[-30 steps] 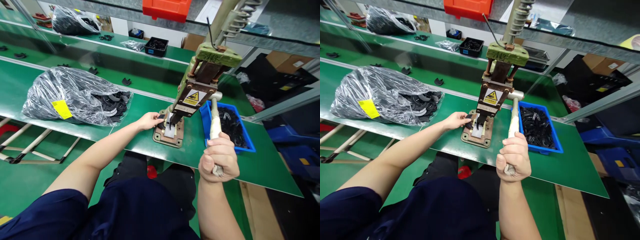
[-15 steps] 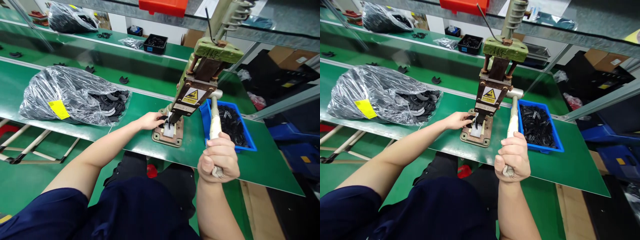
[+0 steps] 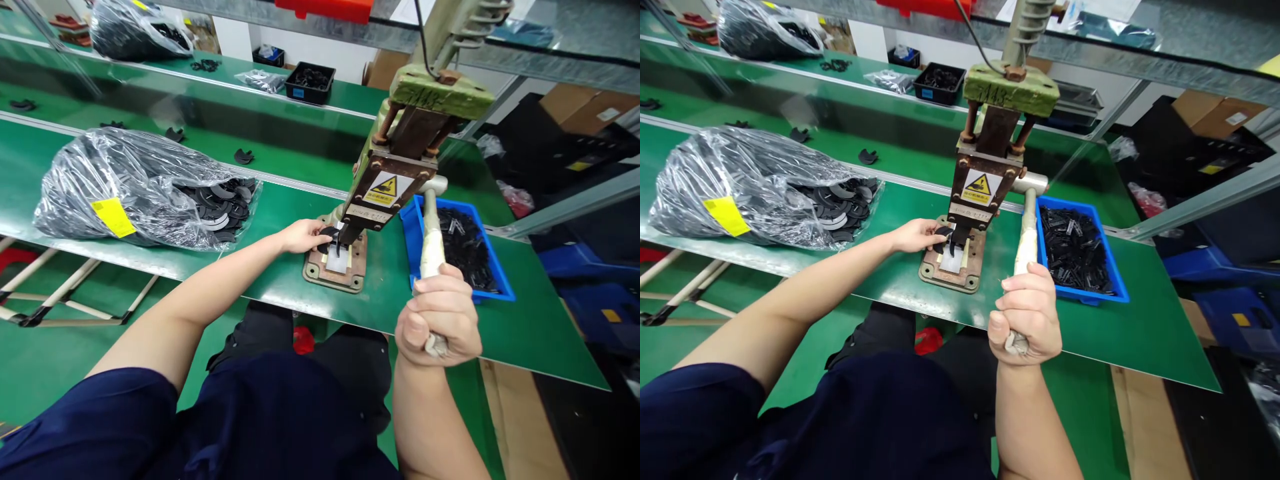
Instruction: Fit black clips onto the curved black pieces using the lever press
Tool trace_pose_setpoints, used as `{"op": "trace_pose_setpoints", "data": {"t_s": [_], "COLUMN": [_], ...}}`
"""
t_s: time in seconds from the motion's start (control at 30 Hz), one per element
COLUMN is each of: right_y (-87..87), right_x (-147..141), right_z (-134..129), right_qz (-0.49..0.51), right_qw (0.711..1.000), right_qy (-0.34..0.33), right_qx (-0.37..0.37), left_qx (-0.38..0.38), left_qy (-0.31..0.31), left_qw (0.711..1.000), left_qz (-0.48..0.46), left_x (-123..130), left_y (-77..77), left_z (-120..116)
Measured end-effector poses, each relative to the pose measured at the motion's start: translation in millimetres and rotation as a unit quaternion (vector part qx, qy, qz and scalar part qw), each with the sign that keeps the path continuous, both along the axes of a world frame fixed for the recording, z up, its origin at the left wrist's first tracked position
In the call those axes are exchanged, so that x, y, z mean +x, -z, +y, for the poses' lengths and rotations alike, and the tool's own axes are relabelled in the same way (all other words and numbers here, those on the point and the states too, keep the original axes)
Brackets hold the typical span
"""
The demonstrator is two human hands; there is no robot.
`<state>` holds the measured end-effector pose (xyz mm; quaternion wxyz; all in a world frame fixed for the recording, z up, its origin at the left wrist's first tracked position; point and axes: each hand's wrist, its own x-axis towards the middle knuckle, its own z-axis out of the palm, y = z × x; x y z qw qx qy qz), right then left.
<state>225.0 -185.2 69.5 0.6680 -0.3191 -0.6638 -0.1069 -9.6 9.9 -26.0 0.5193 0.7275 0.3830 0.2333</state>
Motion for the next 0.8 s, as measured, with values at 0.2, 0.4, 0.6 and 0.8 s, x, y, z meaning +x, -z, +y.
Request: {"op": "trace_pose_setpoints", "data": {"t_s": [0.2, 0.4, 0.6, 0.8], "right_y": [-0.8, 0.3, 0.0, 2.1], "right_x": [0, 1, -2, 2], "right_z": [0, 1, 2, 2], "right_qz": [0.005, 0.009, 0.017, -0.001], "right_qw": [1.000, 1.000, 1.000, 1.000], "right_qy": [0.001, 0.008, 0.007, 0.013], "right_qx": [-0.005, 0.000, 0.007, 0.003], "left_qx": [-0.109, -0.144, -0.147, -0.198], "left_qy": [0.044, 0.027, 0.003, 0.000], "left_qw": [0.993, 0.989, 0.989, 0.980], "left_qz": [-0.002, -0.004, 0.014, 0.030], "left_x": [2, 4, 8, 10], "left_y": [-17.8, -27.4, -30.7, -30.1], "left_z": [3, -1, -2, 0]}}
